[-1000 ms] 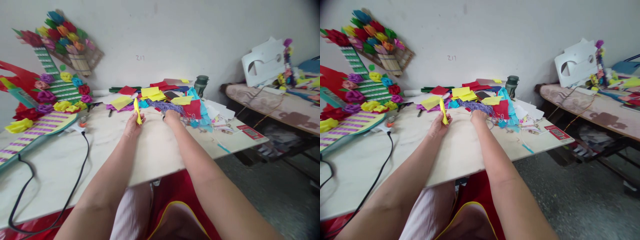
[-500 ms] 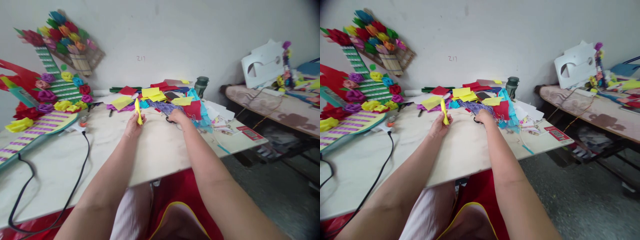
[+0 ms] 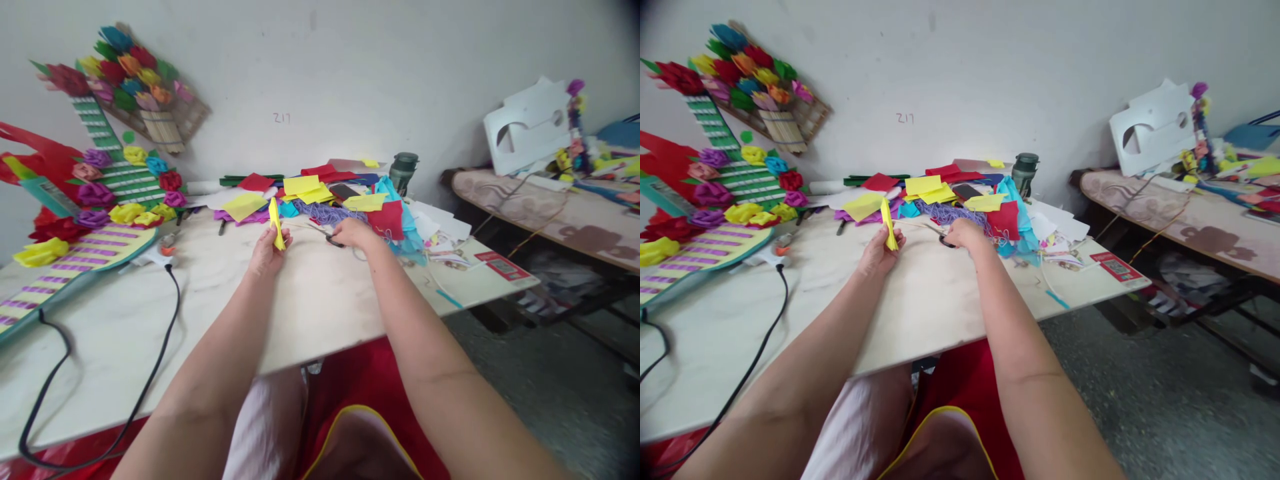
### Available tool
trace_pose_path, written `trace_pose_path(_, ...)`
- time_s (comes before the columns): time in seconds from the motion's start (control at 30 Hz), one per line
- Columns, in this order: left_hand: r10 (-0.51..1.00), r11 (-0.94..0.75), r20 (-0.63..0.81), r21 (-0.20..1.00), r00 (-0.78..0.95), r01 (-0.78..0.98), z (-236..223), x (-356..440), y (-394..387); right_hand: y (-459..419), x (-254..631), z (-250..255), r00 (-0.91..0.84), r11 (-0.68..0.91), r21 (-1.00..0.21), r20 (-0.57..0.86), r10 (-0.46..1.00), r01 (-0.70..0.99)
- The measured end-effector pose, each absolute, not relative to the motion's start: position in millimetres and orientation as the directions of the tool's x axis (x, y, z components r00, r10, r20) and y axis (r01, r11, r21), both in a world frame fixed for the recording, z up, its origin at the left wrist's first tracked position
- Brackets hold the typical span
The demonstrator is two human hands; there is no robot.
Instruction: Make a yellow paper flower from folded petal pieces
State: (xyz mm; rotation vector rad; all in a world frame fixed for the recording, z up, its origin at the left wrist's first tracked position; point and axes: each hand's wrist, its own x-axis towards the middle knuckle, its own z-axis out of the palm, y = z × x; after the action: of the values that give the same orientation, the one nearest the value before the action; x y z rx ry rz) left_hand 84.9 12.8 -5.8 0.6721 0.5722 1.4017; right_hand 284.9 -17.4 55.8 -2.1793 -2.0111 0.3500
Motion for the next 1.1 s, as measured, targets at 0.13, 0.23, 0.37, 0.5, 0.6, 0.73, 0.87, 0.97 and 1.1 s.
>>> trace_pose_path(0.13, 0.997, 0.05, 0.01, 0.72, 0.082, -0.692, -3.8, 85.8, 11.3, -4.6, 263.5, 46.3, 0.024, -0.022, -0.208, 0.008, 1.0, 0.978)
trace_pose_path(0.23, 0.997, 0.054, 0.004, 0.727, 0.083, -0.685, -3.0, 86.3, 11.1, 14.0, 247.5, 33.7, 0.096, -0.074, -0.204, 0.101, 0.99, 0.976)
trace_pose_path(0.37, 0.996, 0.048, 0.014, 0.74, 0.088, -0.671, -4.4, 86.5, 13.2, 38.7, 235.7, 23.8, 0.1, -0.067, -0.256, 0.12, 0.988, 0.964)
trace_pose_path(0.5, 0.996, 0.054, 0.007, 0.747, 0.089, -0.663, -6.1, 86.8, 15.3, 54.0, 249.0, 24.0, 0.035, 0.014, -0.376, 0.125, 0.991, 0.926)
trace_pose_path(0.6, 0.995, 0.048, 0.019, 0.75, 0.094, -0.659, -6.3, 87.4, 15.9, 58.6, 272.8, 25.0, 0.157, -0.084, -0.41, 0.148, 0.977, 0.908)
trace_pose_path(0.73, 0.995, 0.05, 0.021, 0.755, 0.101, -0.654, -5.6, 88.2, 16.0, 55.9, 292.9, 24.4, 0.251, -0.211, -0.346, 0.075, 0.965, 0.914)
trace_pose_path(0.87, 0.995, 0.053, 0.017, 0.755, 0.1, -0.654, -5.1, 88.5, 15.7, 53.8, 284.0, 25.0, 0.184, -0.154, -0.303, 0.074, 0.98, 0.941)
trace_pose_path(0.97, 0.994, 0.057, 0.016, 0.769, 0.108, -0.637, -5.2, 88.6, 15.5, 58.6, 271.1, 27.4, 0.174, -0.148, -0.272, 0.076, 0.982, 0.951)
trace_pose_path(1.1, 0.992, 0.062, 0.019, 0.778, 0.121, -0.625, -6.4, 88.5, 16.3, 69.5, 264.6, 30.4, 0.198, -0.186, -0.223, 0.033, 0.98, 0.957)
